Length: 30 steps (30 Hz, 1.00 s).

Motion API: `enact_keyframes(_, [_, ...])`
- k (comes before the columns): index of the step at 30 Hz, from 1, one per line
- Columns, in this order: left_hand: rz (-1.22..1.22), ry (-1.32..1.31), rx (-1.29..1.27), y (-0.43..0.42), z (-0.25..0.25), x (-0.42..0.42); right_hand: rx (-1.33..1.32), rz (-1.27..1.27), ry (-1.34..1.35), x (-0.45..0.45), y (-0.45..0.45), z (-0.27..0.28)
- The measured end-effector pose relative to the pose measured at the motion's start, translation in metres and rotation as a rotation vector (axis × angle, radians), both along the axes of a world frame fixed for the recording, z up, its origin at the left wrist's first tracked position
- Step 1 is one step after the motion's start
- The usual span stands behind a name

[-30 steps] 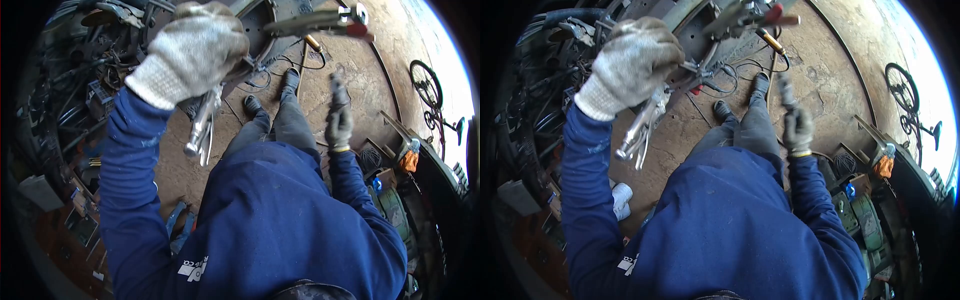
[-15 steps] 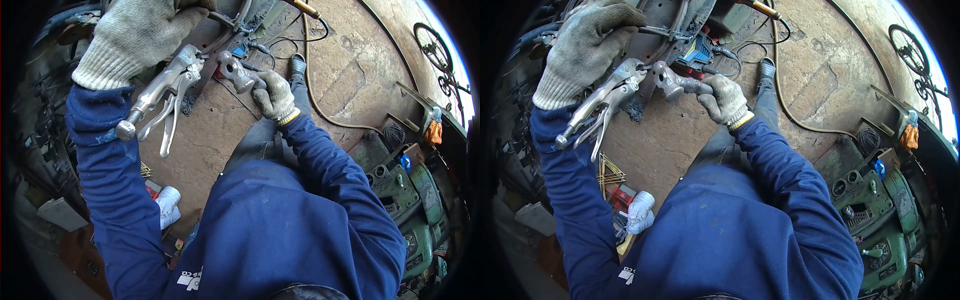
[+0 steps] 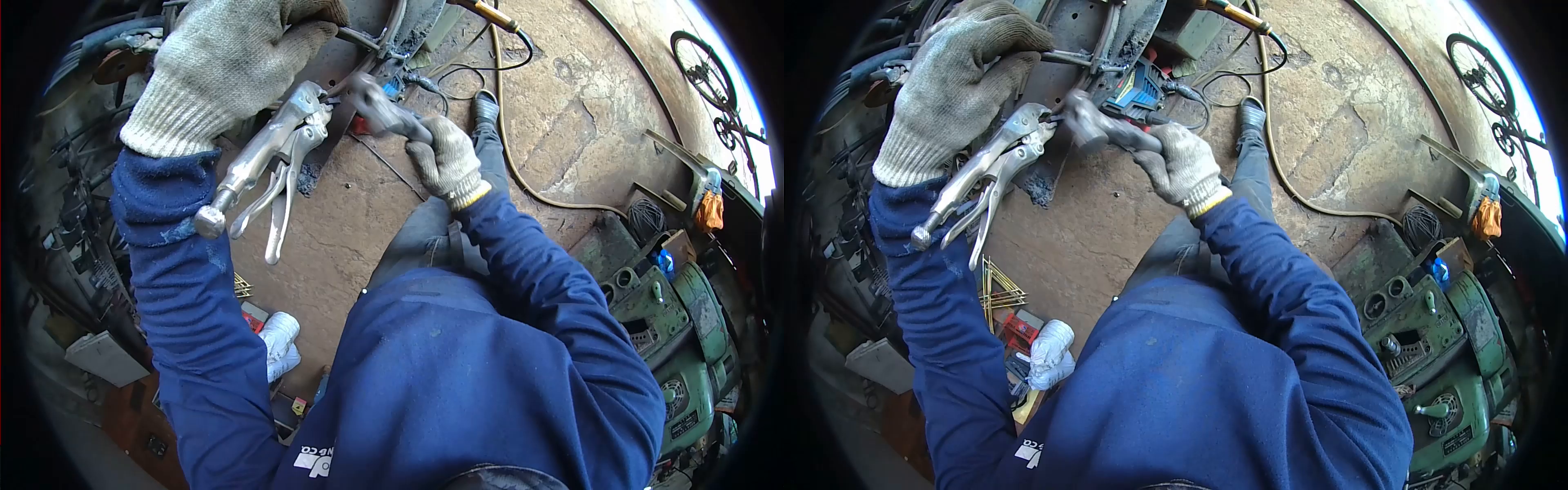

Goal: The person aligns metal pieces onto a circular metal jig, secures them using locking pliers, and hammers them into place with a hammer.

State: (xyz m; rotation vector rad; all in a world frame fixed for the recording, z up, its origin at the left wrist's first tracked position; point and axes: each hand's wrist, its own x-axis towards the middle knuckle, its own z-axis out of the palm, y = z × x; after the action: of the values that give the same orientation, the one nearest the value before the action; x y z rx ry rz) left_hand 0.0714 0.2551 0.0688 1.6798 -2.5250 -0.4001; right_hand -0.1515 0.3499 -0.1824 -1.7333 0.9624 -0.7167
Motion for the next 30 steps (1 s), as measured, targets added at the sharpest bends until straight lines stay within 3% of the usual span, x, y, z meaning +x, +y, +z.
enact_keyframes(8, [-0.065, -0.054, -0.054, -0.004, 0.001, 0.005, -0.128, 0.129, -0.284, -0.012, 0.002, 0.035])
enact_keyframes(11, [-0.155, 0.005, -0.122, -0.002, -0.005, 0.008, -0.124, 0.09, -0.221, -0.006, 0.0, 0.02])
enact_keyframes(13, [0.015, 0.105, -0.064, 0.001, -0.006, 0.006, -0.078, 0.075, -0.138, -0.011, 0.008, 0.016])
enact_keyframes(15, [-0.036, 0.044, -0.078, -0.005, -0.002, 0.008, 0.022, 0.052, 0.017, -0.012, 0.012, 0.01])
enact_keyframes(23, [-0.028, 0.155, -0.12, 0.002, -0.003, 0.004, -0.159, 0.09, -0.262, -0.013, 0.005, 0.063])
enact_keyframes(26, [-0.078, 0.056, -0.125, 0.001, -0.001, 0.004, 0.13, -0.017, 0.22, -0.012, 0.009, 0.058])
enact_keyframes(30, [-0.047, 0.026, -0.118, 0.003, 0.003, 0.002, -0.008, 0.007, -0.038, -0.027, 0.019, 0.066])
